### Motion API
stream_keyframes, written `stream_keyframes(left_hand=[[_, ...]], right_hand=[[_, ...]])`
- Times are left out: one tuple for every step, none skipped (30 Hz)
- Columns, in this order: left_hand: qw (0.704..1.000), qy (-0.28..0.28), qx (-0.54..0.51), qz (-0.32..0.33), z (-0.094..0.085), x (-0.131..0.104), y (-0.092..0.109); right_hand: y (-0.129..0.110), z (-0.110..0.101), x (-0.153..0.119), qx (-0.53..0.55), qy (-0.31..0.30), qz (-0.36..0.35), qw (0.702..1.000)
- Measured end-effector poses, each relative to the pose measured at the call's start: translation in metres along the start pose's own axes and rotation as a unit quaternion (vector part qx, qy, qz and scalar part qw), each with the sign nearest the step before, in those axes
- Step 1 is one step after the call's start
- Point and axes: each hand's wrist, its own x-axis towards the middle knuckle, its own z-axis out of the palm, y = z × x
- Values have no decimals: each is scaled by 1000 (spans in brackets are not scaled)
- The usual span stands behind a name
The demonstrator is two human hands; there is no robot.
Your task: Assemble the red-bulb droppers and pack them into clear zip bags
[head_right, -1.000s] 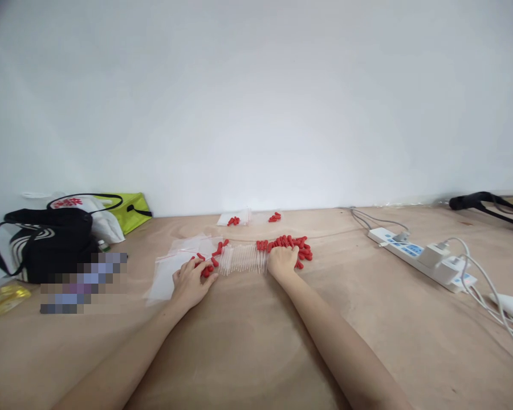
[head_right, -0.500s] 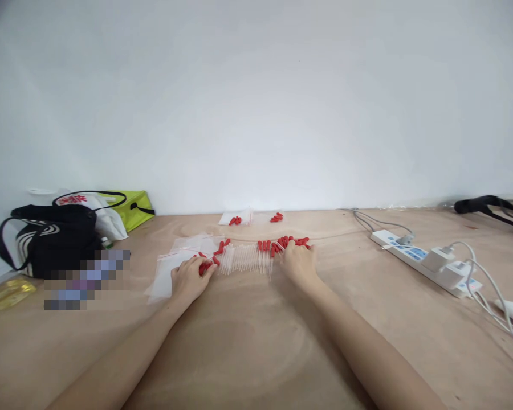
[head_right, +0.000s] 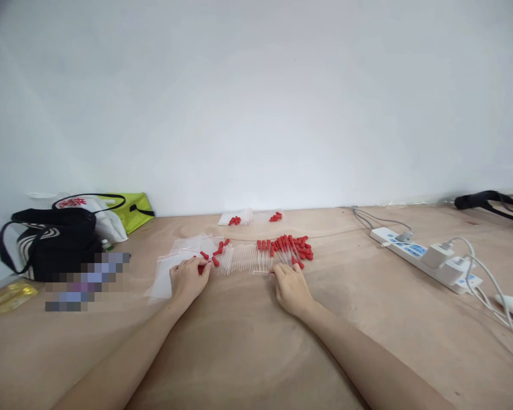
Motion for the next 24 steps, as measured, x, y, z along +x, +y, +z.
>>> stream_keyframes(left_hand=[[1000, 2, 2, -2, 0, 0, 0], [1000, 4, 3, -4, -1, 0, -1], [1000, 5, 4, -4, -1, 0, -1], [1000, 5, 5, -3, -2, 0, -1], [1000, 6, 6, -2, -3, -1, -2], [1000, 5, 8, -2, -3, -1, -2], [1000, 5, 10, 0, -4, 0, -2], [1000, 4, 13, 2, -4, 0, -2], [1000, 4, 14, 3, -5, 0, -3], [1000, 5, 10, 6, -5, 1, -3], [1000, 8, 0, 12, -6, 2, -4], [1000, 14, -19, 17, -6, 3, -5], [998, 23, -49, 22, -7, 3, -5], [995, 32, -89, 27, -7, 3, -5], [989, 38, -138, 33, -7, 2, -5], [980, 37, -194, 37, -7, 1, -4], [966, 25, -254, 40, -6, -2, -2], [948, 1, -315, 44, -4, -5, 1], [927, -30, -372, 49, -2, -8, 4], [903, -67, -422, 53, 0, -12, 8], [880, -101, -461, 57, 2, -16, 12], [861, -128, -489, 58, 5, -20, 17], [847, -152, -507, 57, 7, -24, 21], [837, -171, -517, 51, 9, -27, 25]], right_hand=[[-1, 1, 0, 10, 0, 4, 1000], [-1, 2, 0, 22, -1, 7, 1000], [-1, 3, 0, 35, -4, 8, 999], [-1, 4, -1, 48, -7, 10, 999], [-1, 5, -2, 58, -10, 13, 998], [-1, 6, -2, 65, -11, 16, 998], [0, 7, -2, 69, -12, 22, 997], [1, 8, -3, 71, -11, 28, 997], [1, 9, -3, 72, -8, 35, 997], [2, 9, -2, 74, -5, 42, 996], [2, 9, -2, 76, -1, 47, 996], [3, 9, -2, 79, 3, 51, 996], [3, 9, -1, 83, 7, 52, 995], [3, 9, -1, 85, 9, 51, 995], [3, 9, -1, 86, 11, 50, 995], [3, 9, -1, 84, 13, 49, 995], [2, 8, -1, 79, 15, 49, 996], [2, 8, -1, 73, 16, 49, 996], [2, 7, -1, 67, 18, 49, 996], [1, 6, -1, 64, 19, 49, 997], [1, 5, -2, 63, 18, 48, 997], [0, 4, -2, 65, 18, 47, 997], [-1, 3, -1, 68, 18, 46, 996], [-2, 2, -1, 73, 17, 45, 996]])
